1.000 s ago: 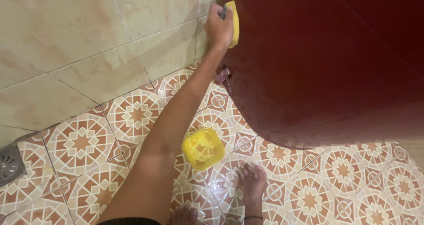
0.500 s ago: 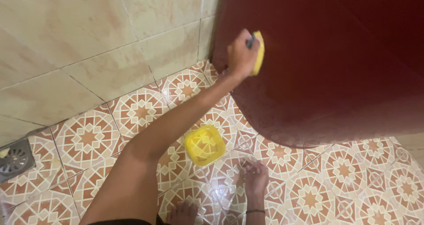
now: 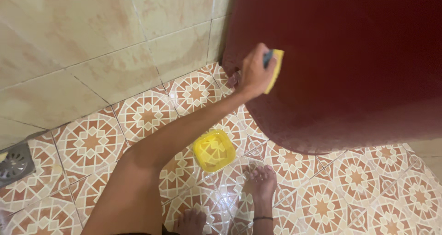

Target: The person wipes the exterior of a large red container using a sponge and a yellow basket of water. The hands rub the sponge across the container surface and dip it into the basket.

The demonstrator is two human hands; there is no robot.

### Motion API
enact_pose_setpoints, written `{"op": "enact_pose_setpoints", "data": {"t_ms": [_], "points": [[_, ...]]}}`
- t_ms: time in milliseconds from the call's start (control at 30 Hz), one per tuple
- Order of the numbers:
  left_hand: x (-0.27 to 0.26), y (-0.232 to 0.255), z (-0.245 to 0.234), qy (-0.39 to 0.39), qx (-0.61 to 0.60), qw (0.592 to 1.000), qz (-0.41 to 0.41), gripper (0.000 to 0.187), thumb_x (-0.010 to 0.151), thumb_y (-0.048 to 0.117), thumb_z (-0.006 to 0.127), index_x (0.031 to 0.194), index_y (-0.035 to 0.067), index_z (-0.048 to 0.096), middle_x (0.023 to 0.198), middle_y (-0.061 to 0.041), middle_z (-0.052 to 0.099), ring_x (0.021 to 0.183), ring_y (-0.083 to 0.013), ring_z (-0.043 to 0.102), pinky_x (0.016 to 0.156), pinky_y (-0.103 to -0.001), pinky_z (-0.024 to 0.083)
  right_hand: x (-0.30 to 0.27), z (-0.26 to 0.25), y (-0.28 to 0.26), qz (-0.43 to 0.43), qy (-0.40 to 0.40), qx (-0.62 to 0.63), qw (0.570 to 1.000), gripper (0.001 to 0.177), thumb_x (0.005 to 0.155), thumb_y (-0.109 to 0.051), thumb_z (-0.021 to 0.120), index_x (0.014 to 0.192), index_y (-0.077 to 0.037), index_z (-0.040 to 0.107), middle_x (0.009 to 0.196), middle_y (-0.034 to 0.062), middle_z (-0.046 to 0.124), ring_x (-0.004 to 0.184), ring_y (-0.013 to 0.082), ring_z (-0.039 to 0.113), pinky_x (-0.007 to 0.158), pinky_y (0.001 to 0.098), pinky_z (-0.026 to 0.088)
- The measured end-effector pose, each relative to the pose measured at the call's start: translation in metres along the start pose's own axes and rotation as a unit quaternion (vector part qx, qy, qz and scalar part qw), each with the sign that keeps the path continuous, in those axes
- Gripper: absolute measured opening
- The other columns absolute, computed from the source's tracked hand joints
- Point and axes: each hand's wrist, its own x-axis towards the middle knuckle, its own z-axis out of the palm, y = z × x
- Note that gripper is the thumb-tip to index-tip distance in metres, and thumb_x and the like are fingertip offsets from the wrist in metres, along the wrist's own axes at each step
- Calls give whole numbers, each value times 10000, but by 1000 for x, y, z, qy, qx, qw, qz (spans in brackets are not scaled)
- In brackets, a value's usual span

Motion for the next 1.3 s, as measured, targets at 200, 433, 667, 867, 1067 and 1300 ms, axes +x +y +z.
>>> {"op": "enact_pose_setpoints", "data": {"t_ms": [200, 433, 667, 867, 1067, 1300], "points": [[59, -87, -20, 151, 16, 988, -6, 237, 978, 243, 630, 1023, 37, 523, 866, -175, 677, 826, -364, 696, 778, -511, 528, -7, -7, 4, 12, -25, 20, 999, 230, 933, -215, 605, 1123, -133, 507, 953, 72, 576, 778, 202, 545, 703, 387, 479], [120, -121, -16, 242, 22, 969, -35, 242, 945, 262, 636, 1039, 46, 578, 958, -186, 723, 919, -388, 692, 832, -503, 514, 8, -34, 12, 18, -73, 44, 996, 151, 993, -172, 570, 1041, -84, 457, 924, 99, 564, 763, 239, 552, 694, 402, 493], [98, -96, -2, 214, 27, 973, -79, 233, 944, 264, 638, 901, 46, 567, 840, -179, 710, 822, -380, 702, 789, -502, 521, -9, -26, -7, -5, -44, 18, 999, 107, 994, -197, 538, 1013, -127, 460, 862, 84, 617, 751, 221, 567, 683, 398, 492], [51, -67, 1, 129, 61, 985, -94, 233, 921, 274, 664, 890, 60, 577, 808, -162, 705, 795, -396, 686, 721, -531, 503, 4, -38, -8, -32, -56, 23, 998, 156, 1005, -201, 577, 1102, -116, 489, 835, 30, 521, 775, 198, 576, 668, 379, 504], [7, -34, 20, 75, -12, 997, -6, 197, 967, 195, 628, 906, 34, 534, 821, -181, 684, 772, -366, 712, 720, -509, 513, 7, -30, -12, -33, -21, 17, 999, 227, 964, -213, 556, 1151, -96, 505, 951, 80, 587, 759, 202, 559, 662, 382, 498], [-36, -29, 21, -44, -4, 995, 84, 231, 988, 229, 610, 952, 26, 504, 900, -172, 663, 764, -330, 725, 662, -486, 549, 10, -21, -16, -34, -43, 22, 998, 222, 969, -200, 582, 1142, -88, 499, 982, 83, 579, 779, 195, 550, 683, 361, 492]]}}
